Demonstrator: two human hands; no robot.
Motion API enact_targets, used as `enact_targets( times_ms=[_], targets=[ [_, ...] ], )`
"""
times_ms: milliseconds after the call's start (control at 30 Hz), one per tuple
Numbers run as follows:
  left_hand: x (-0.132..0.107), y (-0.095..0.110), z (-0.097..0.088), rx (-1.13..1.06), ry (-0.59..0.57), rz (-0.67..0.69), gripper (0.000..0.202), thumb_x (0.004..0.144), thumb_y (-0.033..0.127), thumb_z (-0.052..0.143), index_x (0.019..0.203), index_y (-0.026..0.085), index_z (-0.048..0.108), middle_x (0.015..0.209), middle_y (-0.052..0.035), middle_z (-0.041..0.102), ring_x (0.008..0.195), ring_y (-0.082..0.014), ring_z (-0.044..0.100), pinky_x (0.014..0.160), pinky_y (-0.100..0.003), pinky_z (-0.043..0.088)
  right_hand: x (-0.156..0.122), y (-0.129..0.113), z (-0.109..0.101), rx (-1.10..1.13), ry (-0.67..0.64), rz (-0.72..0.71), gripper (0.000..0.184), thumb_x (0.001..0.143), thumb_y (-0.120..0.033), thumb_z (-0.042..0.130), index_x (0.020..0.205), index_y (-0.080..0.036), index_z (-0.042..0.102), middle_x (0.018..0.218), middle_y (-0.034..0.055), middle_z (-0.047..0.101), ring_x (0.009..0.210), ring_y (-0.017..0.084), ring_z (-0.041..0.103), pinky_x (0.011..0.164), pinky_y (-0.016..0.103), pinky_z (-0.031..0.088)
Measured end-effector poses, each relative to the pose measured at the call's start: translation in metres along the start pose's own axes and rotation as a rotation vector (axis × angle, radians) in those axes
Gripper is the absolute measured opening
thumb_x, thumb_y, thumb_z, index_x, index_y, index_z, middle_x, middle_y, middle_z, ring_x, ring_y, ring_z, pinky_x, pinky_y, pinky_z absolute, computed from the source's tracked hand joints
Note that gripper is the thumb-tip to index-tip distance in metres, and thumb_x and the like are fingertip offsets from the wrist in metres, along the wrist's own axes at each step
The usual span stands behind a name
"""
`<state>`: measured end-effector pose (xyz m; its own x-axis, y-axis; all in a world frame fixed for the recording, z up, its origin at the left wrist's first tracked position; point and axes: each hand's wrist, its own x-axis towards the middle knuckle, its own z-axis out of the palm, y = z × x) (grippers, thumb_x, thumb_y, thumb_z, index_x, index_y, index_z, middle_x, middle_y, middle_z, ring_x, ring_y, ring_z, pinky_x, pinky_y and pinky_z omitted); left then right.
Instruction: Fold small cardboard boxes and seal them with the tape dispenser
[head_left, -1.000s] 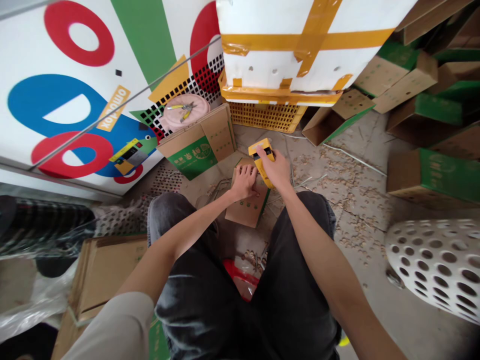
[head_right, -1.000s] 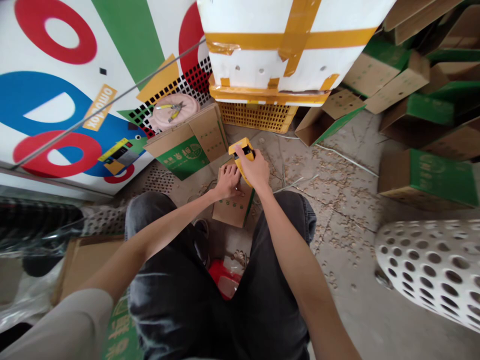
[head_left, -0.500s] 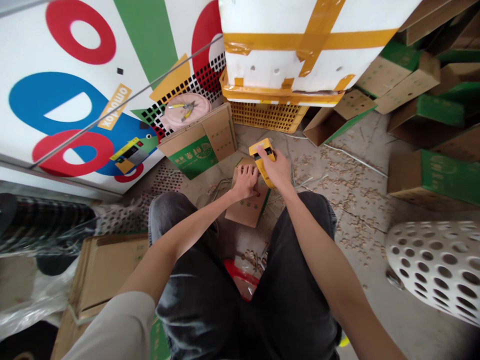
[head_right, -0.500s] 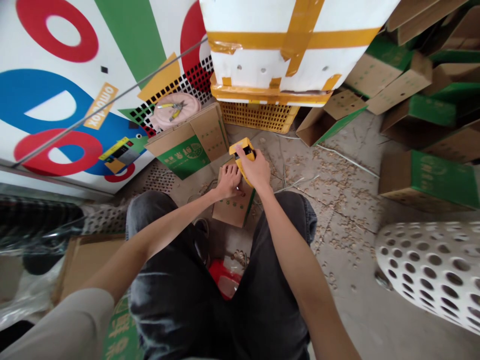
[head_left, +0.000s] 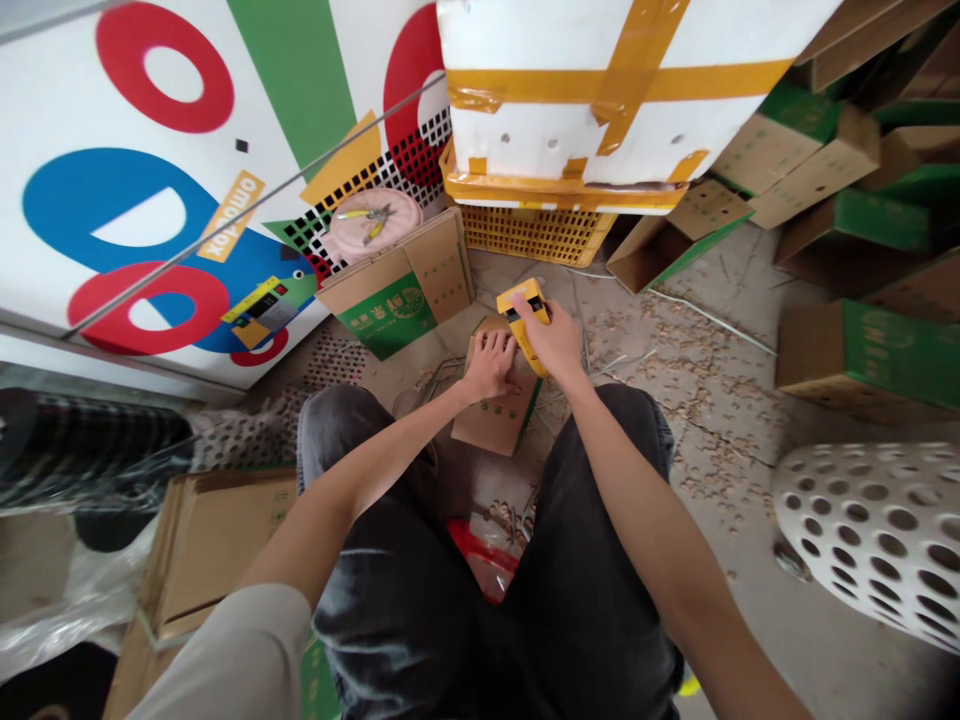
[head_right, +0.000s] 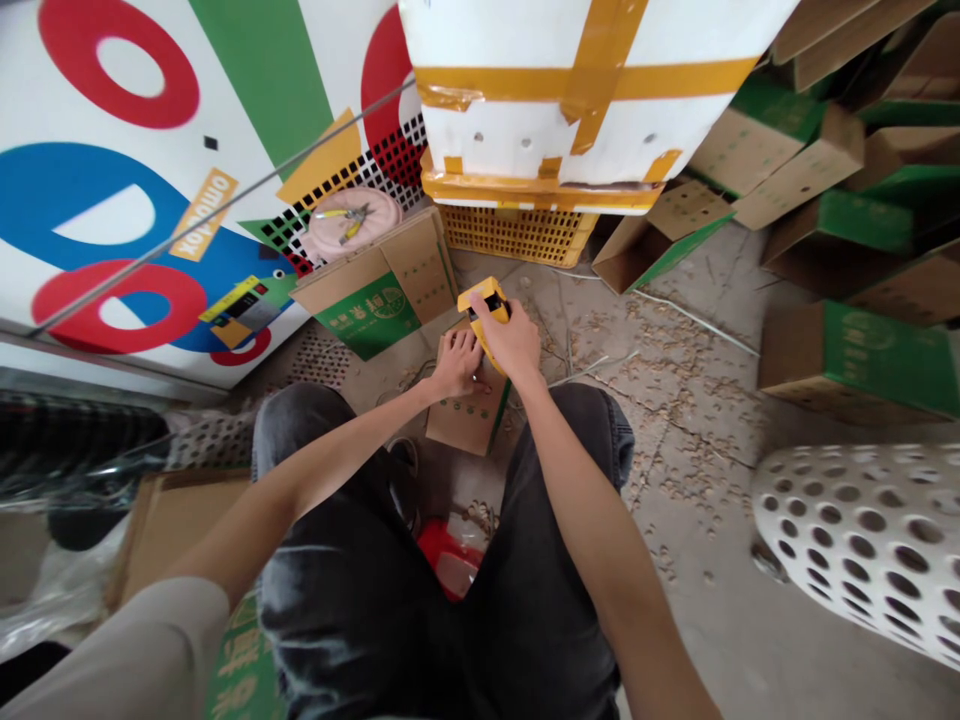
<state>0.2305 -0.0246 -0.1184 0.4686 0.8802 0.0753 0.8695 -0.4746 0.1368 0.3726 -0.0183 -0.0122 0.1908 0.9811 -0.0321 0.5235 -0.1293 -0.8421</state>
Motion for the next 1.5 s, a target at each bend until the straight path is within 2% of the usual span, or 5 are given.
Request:
enact_targets(
  times_ms=[633,800,967,1200,1500],
  targets=[
    [0.000,-0.001,-0.006,-0.025,-0.029,0.027,0.100,0.065,0.052,0.097,0.146,0.015,0.051,0.152,-0.0253,0.053,0.140,-0.0456,0.048,0.124,-0.061,0.027,0.002,0.002,0.002,-0.003,-0.002,-0.014,0.069,0.081,-0.095,0.057,0.092,-0.028,0.069,0.097,0.0110,0.076,0.099,0.034,0.071,0.096,0.053,0.054],
    [0.002,0.000,-0.007,0.021,-0.082,0.052,0.097,0.070,0.052,0.094,0.150,0.016,0.052,0.153,-0.0262,0.053,0.141,-0.0490,0.047,0.122,-0.070,0.027,0.002,0.003,0.002,-0.005,-0.002,-0.010,0.069,0.081,-0.094,0.057,0.092,-0.028,0.069,0.097,0.0110,0.076,0.098,0.035,0.071,0.096,0.056,0.054],
    [0.001,0.003,-0.003,-0.009,-0.076,0.145,0.088,0.077,0.043,0.088,0.155,0.023,0.053,0.157,-0.0238,0.052,0.150,-0.0536,0.037,0.124,-0.082,0.015,0.003,0.004,0.001,-0.004,0.006,-0.017,0.068,0.079,-0.094,0.060,0.091,-0.028,0.069,0.093,0.0106,0.076,0.097,0.035,0.071,0.096,0.056,0.054],
    [-0.003,0.010,-0.011,-0.018,-0.053,0.212,0.087,0.080,0.046,0.081,0.152,0.007,0.053,0.152,-0.0290,0.054,0.146,-0.0489,0.045,0.133,-0.072,0.006,0.006,0.009,-0.001,0.017,0.027,-0.015,0.069,0.080,-0.094,0.058,0.093,-0.028,0.071,0.097,0.0114,0.076,0.101,0.035,0.071,0.098,0.055,0.053],
    [-0.006,0.016,-0.013,0.053,-0.048,0.189,0.086,0.081,0.048,0.080,0.150,0.005,0.052,0.152,-0.0290,0.054,0.144,-0.0469,0.047,0.132,-0.066,0.013,0.007,0.007,-0.005,0.034,0.026,0.028,0.070,0.083,-0.093,0.057,0.096,-0.026,0.072,0.106,0.0135,0.077,0.107,0.036,0.071,0.100,0.054,0.052]
  ],
)
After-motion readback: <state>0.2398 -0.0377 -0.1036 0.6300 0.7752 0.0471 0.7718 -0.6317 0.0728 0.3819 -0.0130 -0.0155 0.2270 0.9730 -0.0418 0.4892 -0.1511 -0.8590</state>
